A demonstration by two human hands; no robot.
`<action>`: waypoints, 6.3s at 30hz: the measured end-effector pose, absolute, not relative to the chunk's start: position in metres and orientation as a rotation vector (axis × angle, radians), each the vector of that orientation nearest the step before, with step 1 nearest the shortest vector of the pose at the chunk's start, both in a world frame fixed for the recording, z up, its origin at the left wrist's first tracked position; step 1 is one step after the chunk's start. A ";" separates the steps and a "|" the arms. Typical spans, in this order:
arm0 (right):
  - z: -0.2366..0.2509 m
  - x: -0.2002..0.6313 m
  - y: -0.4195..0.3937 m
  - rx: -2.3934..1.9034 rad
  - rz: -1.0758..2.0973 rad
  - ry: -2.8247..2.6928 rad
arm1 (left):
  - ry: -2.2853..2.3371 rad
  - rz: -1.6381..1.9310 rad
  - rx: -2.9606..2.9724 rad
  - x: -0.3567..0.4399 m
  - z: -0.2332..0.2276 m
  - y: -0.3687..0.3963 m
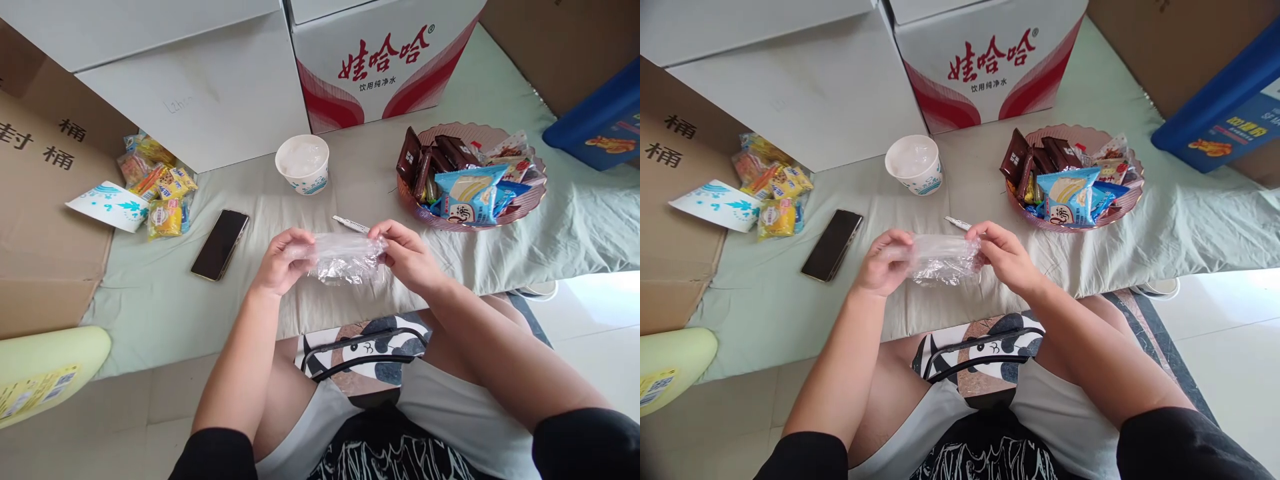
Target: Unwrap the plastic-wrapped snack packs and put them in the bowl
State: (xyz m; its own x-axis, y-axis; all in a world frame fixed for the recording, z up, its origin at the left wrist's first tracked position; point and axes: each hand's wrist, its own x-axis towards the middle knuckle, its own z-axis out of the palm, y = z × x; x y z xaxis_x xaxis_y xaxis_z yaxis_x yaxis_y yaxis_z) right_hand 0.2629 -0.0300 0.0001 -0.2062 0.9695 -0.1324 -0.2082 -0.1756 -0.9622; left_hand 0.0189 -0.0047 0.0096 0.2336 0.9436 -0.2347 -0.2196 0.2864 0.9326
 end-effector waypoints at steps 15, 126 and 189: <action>-0.004 0.257 -0.033 -1.305 1.103 -1.153 | 1.376 1.286 1.435 0.032 -0.015 -0.005; 0.005 0.509 0.151 -2.250 -0.241 -1.835 | 1.386 0.393 2.639 0.210 -0.035 0.201; 0.084 -0.123 0.097 -1.012 0.276 -2.759 | 1.270 1.486 0.733 -0.091 0.014 -0.043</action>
